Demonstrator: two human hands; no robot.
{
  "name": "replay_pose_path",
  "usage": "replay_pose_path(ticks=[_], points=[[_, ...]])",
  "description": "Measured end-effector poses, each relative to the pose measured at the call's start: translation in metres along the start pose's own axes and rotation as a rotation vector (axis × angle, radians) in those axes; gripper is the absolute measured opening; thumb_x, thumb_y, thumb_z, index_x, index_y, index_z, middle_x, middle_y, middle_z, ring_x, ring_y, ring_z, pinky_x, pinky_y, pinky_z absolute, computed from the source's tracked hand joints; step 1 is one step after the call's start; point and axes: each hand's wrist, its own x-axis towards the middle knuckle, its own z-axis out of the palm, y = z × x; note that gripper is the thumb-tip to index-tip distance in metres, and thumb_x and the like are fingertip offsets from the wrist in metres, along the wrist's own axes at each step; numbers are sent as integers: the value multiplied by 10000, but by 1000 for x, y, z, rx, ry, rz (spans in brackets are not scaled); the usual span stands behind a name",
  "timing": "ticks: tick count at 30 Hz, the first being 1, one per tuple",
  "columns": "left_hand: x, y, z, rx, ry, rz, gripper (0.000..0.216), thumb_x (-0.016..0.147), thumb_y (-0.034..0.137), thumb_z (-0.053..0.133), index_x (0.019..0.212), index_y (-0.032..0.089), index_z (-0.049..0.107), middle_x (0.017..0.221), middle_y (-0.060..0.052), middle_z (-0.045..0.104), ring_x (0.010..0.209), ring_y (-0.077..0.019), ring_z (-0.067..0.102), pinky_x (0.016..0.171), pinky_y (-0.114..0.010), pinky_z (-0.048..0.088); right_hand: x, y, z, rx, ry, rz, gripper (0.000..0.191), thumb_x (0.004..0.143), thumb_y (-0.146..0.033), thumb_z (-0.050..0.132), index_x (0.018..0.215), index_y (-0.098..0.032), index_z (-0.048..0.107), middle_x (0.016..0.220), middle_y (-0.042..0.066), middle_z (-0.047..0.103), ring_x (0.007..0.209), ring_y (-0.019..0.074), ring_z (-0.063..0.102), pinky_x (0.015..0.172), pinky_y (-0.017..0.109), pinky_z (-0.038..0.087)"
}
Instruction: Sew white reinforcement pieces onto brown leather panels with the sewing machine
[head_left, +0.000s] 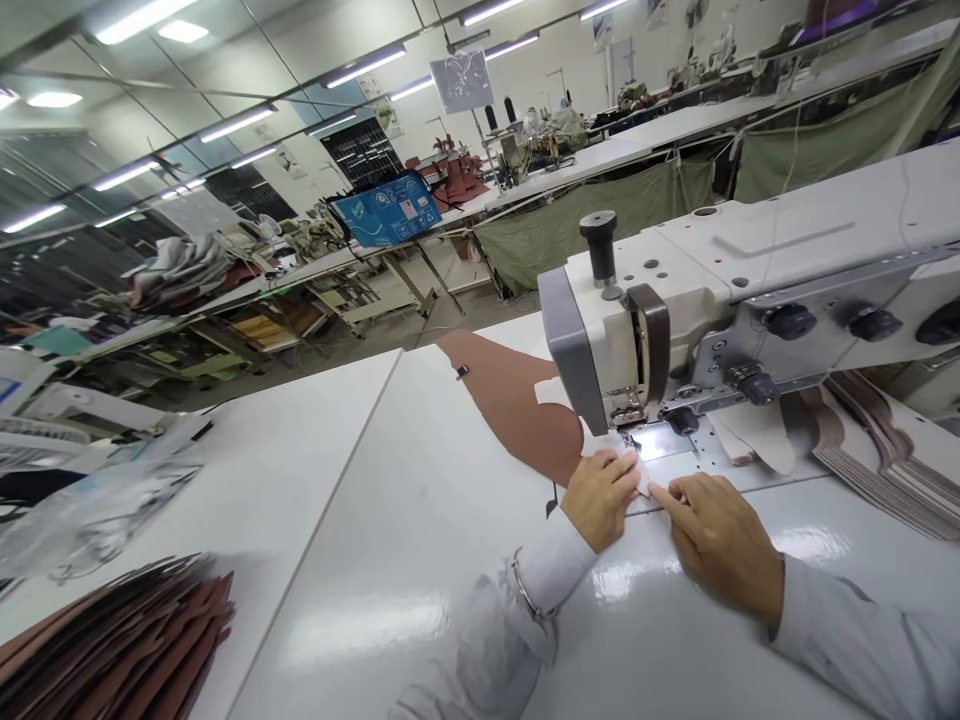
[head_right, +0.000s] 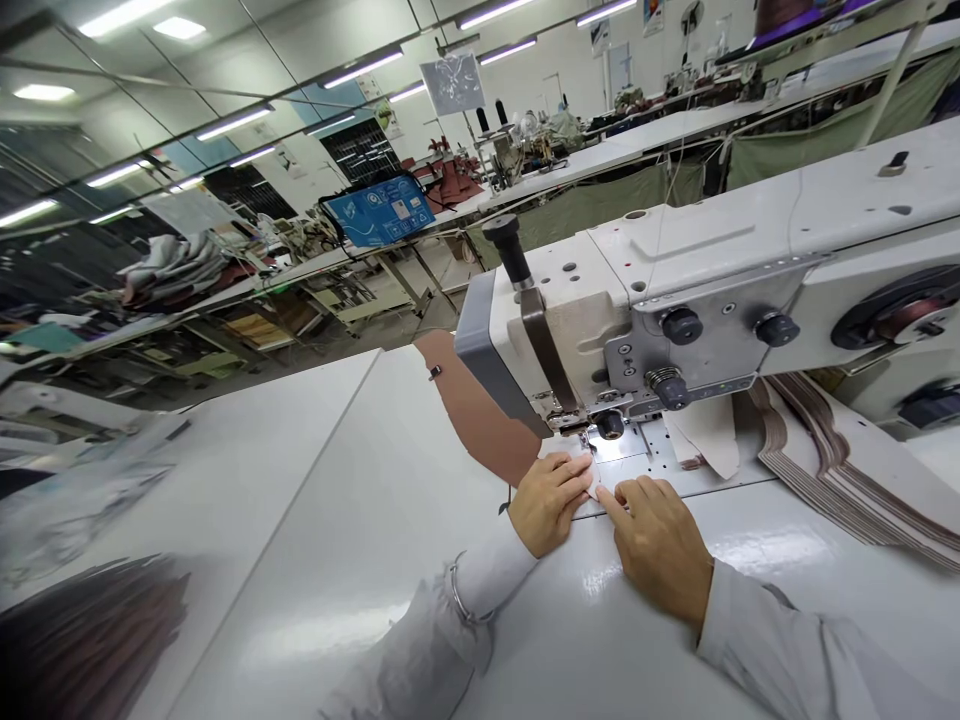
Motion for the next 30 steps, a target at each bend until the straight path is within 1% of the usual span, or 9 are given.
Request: replay_pose_path(ticks=[5,7,11,14,20,23,27,30], points=[[0,1,2,6,10,-2,220,867,196,400,1012,160,561,1195,-89,551,1011,-232,479,747,-379,453,2,-4,1,-90,-113,16,310,805,-49,374,988,-139,608,763,62,482,715,173,385,655,305,275],[-1,1,2,-5,16,-9,213,865,197,402,1000,156,560,1193,-89,554,1015,-238,478,754,-385,455,3,-5,2,-94,-130,30,319,795,-41,373,980,-144,611,760,60,477,710,174,376,649,305,266],[-1,1,1,-28,17,-17,191,858,199,409,968,153,559,1171,-98,565,1005,-236,482,769,-389,459,4,-3,3,-41,-116,64,299,801,-45,372,935,-153,617,749,55,462,706,168,367,643,294,258],[0,-3,1,-50,34,5,175,857,201,422,957,153,557,1158,-86,574,984,-229,487,786,-380,462,5,-4,5,-8,-118,77,277,808,-44,373,896,-147,615,743,53,457,702,164,357,640,289,253],[1,-13,-1,-132,78,77,154,862,181,428,928,158,565,1123,-73,595,968,-200,489,845,-355,460,5,-9,8,-7,-112,81,295,795,-28,371,925,-138,611,734,50,452,692,166,339,633,293,241],[0,-13,-2,-154,106,68,171,865,171,423,960,155,564,1127,-63,599,986,-203,488,856,-351,459,5,-9,9,-3,-118,77,285,791,-35,382,924,-140,611,742,51,453,706,171,347,646,299,245],[-2,-10,-2,-105,71,47,218,880,186,402,1034,171,555,1132,-73,596,989,-203,503,819,-355,468,5,-8,8,-6,-121,76,294,782,-31,383,933,-142,610,743,50,451,709,172,349,660,303,249],[-2,-9,-1,-79,68,53,217,879,191,401,1024,164,560,1123,-88,597,999,-206,507,825,-364,468,6,-9,7,-15,-114,79,294,796,-35,370,925,-145,611,735,49,443,705,172,345,661,302,249]])
